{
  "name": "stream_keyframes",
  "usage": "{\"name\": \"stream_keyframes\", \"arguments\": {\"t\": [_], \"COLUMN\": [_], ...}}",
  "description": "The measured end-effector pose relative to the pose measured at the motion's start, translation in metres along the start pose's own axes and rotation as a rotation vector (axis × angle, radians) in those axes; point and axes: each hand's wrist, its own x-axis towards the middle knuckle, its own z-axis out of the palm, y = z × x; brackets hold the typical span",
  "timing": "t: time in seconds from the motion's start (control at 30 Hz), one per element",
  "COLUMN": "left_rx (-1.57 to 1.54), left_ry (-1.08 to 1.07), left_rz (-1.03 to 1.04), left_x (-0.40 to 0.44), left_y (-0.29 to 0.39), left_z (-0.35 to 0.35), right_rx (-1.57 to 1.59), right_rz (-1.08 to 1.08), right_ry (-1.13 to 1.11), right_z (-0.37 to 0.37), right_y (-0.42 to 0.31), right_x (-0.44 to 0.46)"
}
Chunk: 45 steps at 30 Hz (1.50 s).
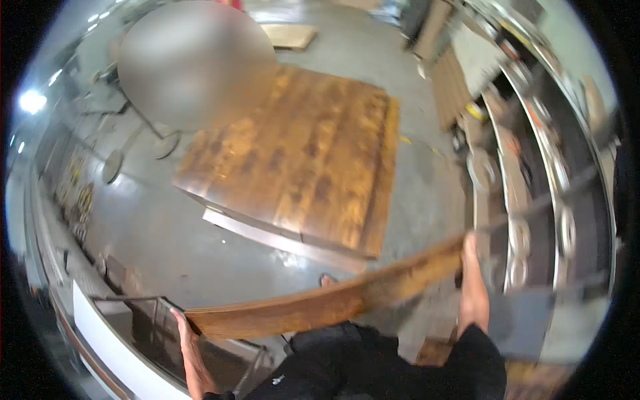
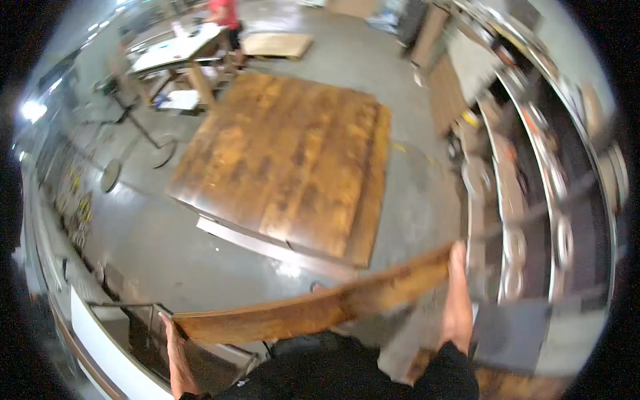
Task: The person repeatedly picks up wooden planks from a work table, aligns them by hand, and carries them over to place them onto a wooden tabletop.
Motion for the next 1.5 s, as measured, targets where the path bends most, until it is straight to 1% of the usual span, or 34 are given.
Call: {"name": "stream_keyframes", "arguments": {"t": [0.03, 0.07, 0.1, 0.13, 0.17, 0.23, 0.27, 0.3, 0.33, 0.4, 0.5, 0.57, 0.6, 0.63, 0.7, 0.73, 0.77, 0.8, 0.83, 0.87, 0.9, 0.93, 0.97, 1.03, 1.07, 1.1, 1.2, 1.27, 1.33, 1.43, 1.5], "left_rx": [-0.070, 0.013, 0.101, 0.201, 0.115, 0.136, 0.161, 0.156, 0.217, 0.235, 0.120, 0.189, 0.224, 0.193, 0.163, 0.164, 0.147, 0.125, 0.113, 0.108, 0.034, -0.073, -0.162, -0.205, -0.230, -0.222, -0.247, -0.308, -0.332, -0.374, -0.350], "left_ry": [0.001, -0.013, -0.029, -0.051, -0.086, -0.069, -0.063, 0.014, 0.130, 0.105, 0.120, 0.220, 0.268, 0.218, 0.313, 0.354, 0.409, 0.461, 0.479, 0.501, 0.453, 0.408, 0.389, 0.397, 0.401, 0.456, 0.398, 0.402, 0.392, 0.370, 0.367], "left_rz": [0.082, 0.058, 0.020, -0.026, -0.030, -0.042, -0.050, -0.103, -0.176, -0.198, -0.234, -0.241, -0.246, -0.173, -0.180, -0.203, -0.178, -0.147, -0.113, -0.090, -0.157, -0.193, -0.248, -0.214, -0.191, -0.233, -0.283, -0.323, -0.335, -0.300, -0.320], "left_x": [0.011, 0.019, 0.010, 0.000, -0.012, -0.025, -0.035, -0.046, -0.069, -0.066, -0.089, -0.110, -0.114, -0.098, -0.107, -0.117, -0.129, -0.133, -0.136, -0.147, -0.155, -0.145, -0.147, -0.144, -0.139, -0.128, -0.112, -0.102, -0.084, -0.052, -0.037], "left_y": [-0.019, -0.032, -0.043, -0.053, -0.063, -0.080, -0.085, -0.090, -0.078, -0.106, -0.134, -0.142, -0.149, -0.193, -0.213, -0.227, -0.243, -0.254, -0.263, -0.278, -0.292, -0.306, -0.317, -0.345, -0.364, -0.386, -0.401, -0.406, -0.409, -0.416, -0.429], "left_z": [0.004, 0.003, 0.015, 0.025, 0.044, 0.078, 0.089, 0.103, 0.134, 0.136, 0.160, 0.189, 0.205, 0.185, 0.214, 0.228, 0.245, 0.270, 0.297, 0.319, 0.334, 0.365, 0.392, 0.444, 0.465, 0.476, 0.545, 0.579, 0.609, 0.644, 0.650], "right_rx": [0.193, 0.045, 0.206, 0.127, 0.050, -0.045, -0.057, -0.058, -0.099, -0.181, -0.577, -0.551, -0.539, -0.625, -0.741, -0.838, -0.741, -0.788, -0.735, -0.844, -0.811, -0.821, -0.876, -0.845, -0.855, -0.866, -0.887, -0.863, -0.865, -0.816, -0.860], "right_rz": [0.209, 0.180, 0.035, 0.073, 0.117, 0.201, 0.245, 0.283, 0.204, 0.036, -0.290, -0.132, -0.050, -0.175, -0.394, -0.401, -0.400, -0.398, -0.372, -0.417, -0.454, -0.564, -0.615, -0.591, -0.614, -0.640, -0.578, -0.562, -0.589, -0.632, -0.592], "right_ry": [0.057, 0.020, -0.125, -0.078, -0.016, -0.004, -0.057, -0.107, -0.129, -0.176, -0.103, -0.273, -0.354, -0.351, -0.486, -0.543, -0.555, -0.555, -0.559, -0.634, -0.593, -0.587, -0.648, -0.711, -0.727, -0.743, -0.748, -0.775, -0.802, -0.813, -0.821], "right_z": [0.007, 0.002, -0.010, 0.009, 0.010, 0.014, 0.013, 0.013, 0.020, 0.037, 0.070, 0.095, 0.110, 0.127, 0.163, 0.181, 0.199, 0.223, 0.251, 0.270, 0.289, 0.323, 0.357, 0.411, 0.438, 0.462, 0.522, 0.557, 0.589, 0.628, 0.639], "right_y": [-0.008, -0.016, -0.002, -0.033, -0.061, -0.085, -0.095, -0.100, -0.117, -0.156, -0.199, -0.223, -0.241, -0.261, -0.266, -0.267, -0.286, -0.277, -0.272, -0.291, -0.328, -0.297, -0.293, -0.290, -0.293, -0.296, -0.310, -0.321, -0.335, -0.340, -0.359], "right_x": [0.025, 0.043, 0.083, 0.096, 0.084, 0.108, 0.122, 0.136, 0.140, 0.141, 0.152, 0.173, 0.178, 0.172, 0.221, 0.254, 0.246, 0.286, 0.317, 0.325, 0.284, 0.352, 0.393, 0.443, 0.465, 0.486, 0.533, 0.554, 0.569, 0.597, 0.592]}}
